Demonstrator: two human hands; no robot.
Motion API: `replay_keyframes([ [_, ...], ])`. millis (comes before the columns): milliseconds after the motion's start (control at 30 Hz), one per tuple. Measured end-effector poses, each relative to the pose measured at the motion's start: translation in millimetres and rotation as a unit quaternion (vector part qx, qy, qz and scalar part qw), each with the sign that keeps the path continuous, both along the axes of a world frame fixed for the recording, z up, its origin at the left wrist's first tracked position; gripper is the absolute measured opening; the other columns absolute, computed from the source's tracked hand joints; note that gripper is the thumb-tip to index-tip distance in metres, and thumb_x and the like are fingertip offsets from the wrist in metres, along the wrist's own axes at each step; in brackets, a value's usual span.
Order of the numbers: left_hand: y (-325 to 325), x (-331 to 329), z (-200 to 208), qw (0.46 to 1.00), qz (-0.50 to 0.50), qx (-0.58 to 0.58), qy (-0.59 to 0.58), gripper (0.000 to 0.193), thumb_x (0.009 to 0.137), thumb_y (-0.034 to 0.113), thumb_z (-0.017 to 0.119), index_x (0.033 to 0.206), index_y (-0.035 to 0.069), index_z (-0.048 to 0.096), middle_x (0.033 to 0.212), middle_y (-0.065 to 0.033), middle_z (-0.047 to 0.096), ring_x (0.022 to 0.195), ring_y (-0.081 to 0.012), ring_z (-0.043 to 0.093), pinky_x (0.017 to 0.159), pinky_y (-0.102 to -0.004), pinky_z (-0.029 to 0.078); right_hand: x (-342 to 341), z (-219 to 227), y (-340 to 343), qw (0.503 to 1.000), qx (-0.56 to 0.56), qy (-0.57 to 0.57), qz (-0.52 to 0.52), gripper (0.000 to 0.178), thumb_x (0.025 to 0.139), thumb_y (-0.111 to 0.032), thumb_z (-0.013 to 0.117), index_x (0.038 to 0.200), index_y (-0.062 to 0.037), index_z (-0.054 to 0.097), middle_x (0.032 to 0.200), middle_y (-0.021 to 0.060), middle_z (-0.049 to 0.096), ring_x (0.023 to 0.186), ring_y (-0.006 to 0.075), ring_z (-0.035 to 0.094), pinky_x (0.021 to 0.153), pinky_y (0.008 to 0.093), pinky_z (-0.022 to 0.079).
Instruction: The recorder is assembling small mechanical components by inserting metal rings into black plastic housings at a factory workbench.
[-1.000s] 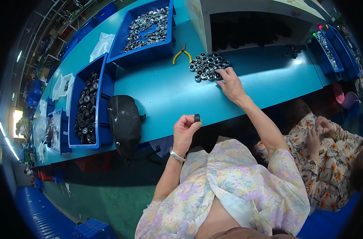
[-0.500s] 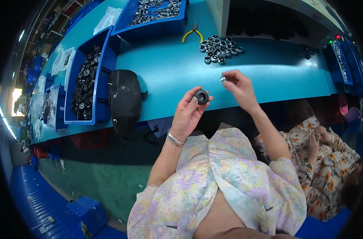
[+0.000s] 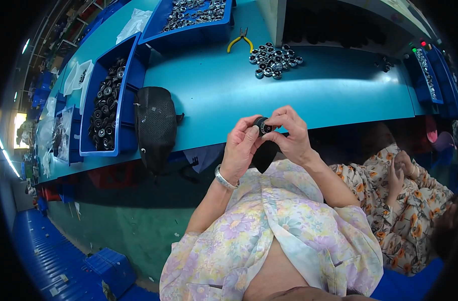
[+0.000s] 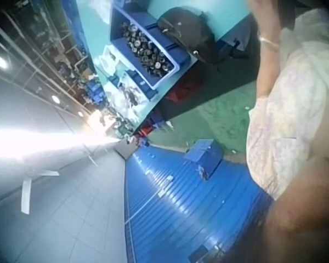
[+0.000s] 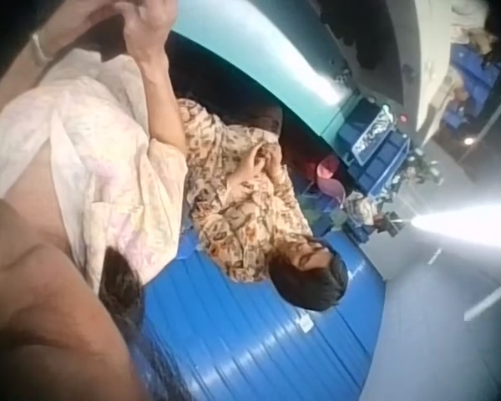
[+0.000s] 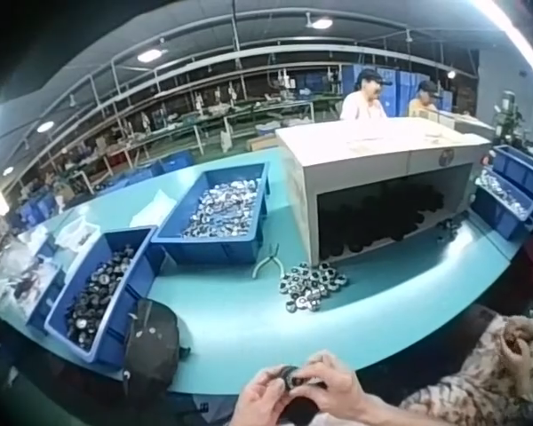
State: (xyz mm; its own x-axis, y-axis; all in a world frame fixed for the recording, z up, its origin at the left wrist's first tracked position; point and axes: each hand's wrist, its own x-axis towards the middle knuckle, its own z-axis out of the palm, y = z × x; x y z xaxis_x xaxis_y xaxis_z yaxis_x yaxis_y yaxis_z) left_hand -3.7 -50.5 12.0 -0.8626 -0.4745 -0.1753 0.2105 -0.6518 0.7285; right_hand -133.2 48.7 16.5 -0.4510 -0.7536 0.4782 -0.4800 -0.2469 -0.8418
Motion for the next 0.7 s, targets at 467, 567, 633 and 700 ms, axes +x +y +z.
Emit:
replay_keyframes([
  [467,7.9,5.3,15.8,0.981,-0.009,-0.185,-0.049,0.034,0.094,0.004,0.056,0.126,-0.003,0.046,0.112,-0.0078,0.054,0.102,-0.0133,0.057,0.089,-0.0253,0.047,1.3,-0.2,11.8,0.997,0.015,-0.058,0.040,0.026,0.076,-0.004,0.074,0.098,-0.0056,0.061,0.095,0.0074,0.055,0.083,0.0168,0.055,0.073,0.0297,0.049],
  [567,7.9,6.0,8.5,0.944,0.011,-0.325,-0.056,0.035,0.095,0.008,0.054,0.128,-0.002,0.045,0.113,-0.0088,0.049,0.102,-0.0140,0.055,0.088,-0.0270,0.046,5.4,-5.3,14.7,0.991,0.019,-0.125,0.043,0.027,0.080,-0.008,0.072,0.103,-0.0032,0.060,0.100,0.0070,0.056,0.086,0.0154,0.056,0.078,0.0294,0.049],
  [633,7.9,8.5,12.2,0.930,0.002,-0.361,-0.074,0.036,0.095,0.009,0.053,0.128,-0.002,0.044,0.112,-0.0107,0.047,0.101,-0.0168,0.055,0.087,-0.0289,0.046,15.5,-3.4,15.7,0.961,0.020,-0.274,0.032,0.031,0.082,-0.007,0.071,0.109,0.0003,0.058,0.104,0.0075,0.056,0.091,0.0149,0.057,0.080,0.0295,0.049],
  [700,10.1,10.4,13.8,0.914,-0.008,-0.396,-0.093,0.037,0.095,0.010,0.052,0.129,-0.002,0.043,0.112,-0.0125,0.045,0.099,-0.0195,0.055,0.087,-0.0308,0.046,16.0,-4.9,16.8,0.957,0.037,-0.284,0.047,0.031,0.083,-0.006,0.069,0.110,0.0013,0.057,0.103,0.0074,0.056,0.093,0.0149,0.057,0.081,0.0291,0.049],
])
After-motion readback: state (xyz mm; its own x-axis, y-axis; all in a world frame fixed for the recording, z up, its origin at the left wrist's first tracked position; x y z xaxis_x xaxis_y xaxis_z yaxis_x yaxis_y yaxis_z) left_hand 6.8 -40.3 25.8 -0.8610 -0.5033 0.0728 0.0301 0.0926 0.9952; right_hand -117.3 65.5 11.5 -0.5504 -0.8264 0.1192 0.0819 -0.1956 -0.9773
